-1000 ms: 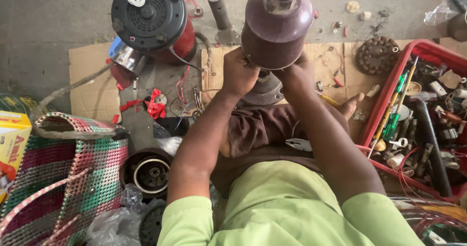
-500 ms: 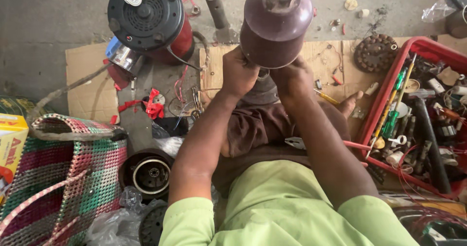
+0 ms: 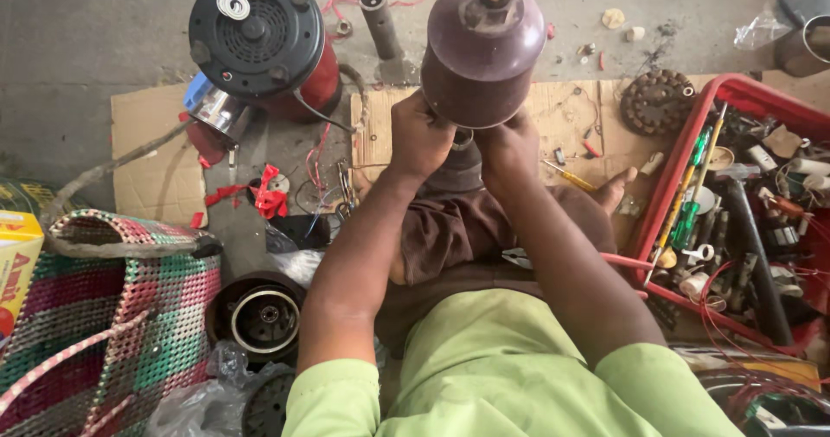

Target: The person disassembles an electric motor, removes the rotor, and uses pliers and a screwdriver to detach a terminal block. They then separate the stator and rotor components and begin wrapping the stator windings with white tape.

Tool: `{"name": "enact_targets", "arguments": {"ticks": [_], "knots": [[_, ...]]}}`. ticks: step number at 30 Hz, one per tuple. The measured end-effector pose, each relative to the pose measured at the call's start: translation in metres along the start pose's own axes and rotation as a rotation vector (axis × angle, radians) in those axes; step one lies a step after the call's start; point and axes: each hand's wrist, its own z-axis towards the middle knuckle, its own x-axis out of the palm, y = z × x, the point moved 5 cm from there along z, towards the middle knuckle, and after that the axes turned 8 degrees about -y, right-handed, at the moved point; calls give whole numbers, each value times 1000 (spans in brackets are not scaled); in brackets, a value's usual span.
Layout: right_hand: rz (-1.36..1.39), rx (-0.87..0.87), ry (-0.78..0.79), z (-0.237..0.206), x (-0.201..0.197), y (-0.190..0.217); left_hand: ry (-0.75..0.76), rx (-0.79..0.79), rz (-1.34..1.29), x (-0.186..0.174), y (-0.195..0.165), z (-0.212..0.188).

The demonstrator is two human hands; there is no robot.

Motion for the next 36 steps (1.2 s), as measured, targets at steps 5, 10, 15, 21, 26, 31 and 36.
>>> {"name": "enact_targets", "arguments": {"ticks": [5,10,15,21,26,31,36], "knots": [[119,196,11,0,-12,-5,19,-82,46,2,4,-2],[44,124,27,0,-6,-9,-10,-39,-7,-2,1,-2],[50,195,80,-11,-1,1,-23,-7,111,-4,-2,0],[3,77,-72,7,1,-9,-102,36,245,-5,-6,0],[152,258,44,6,-16,-15,-139,31,92,1,-5,-16],[-1179,-204,68,10,-21,-7,-185,50,85,3,-1,-25],[16,125,157,2,-32,-13,-128,68,90,11,0,-26]]}}
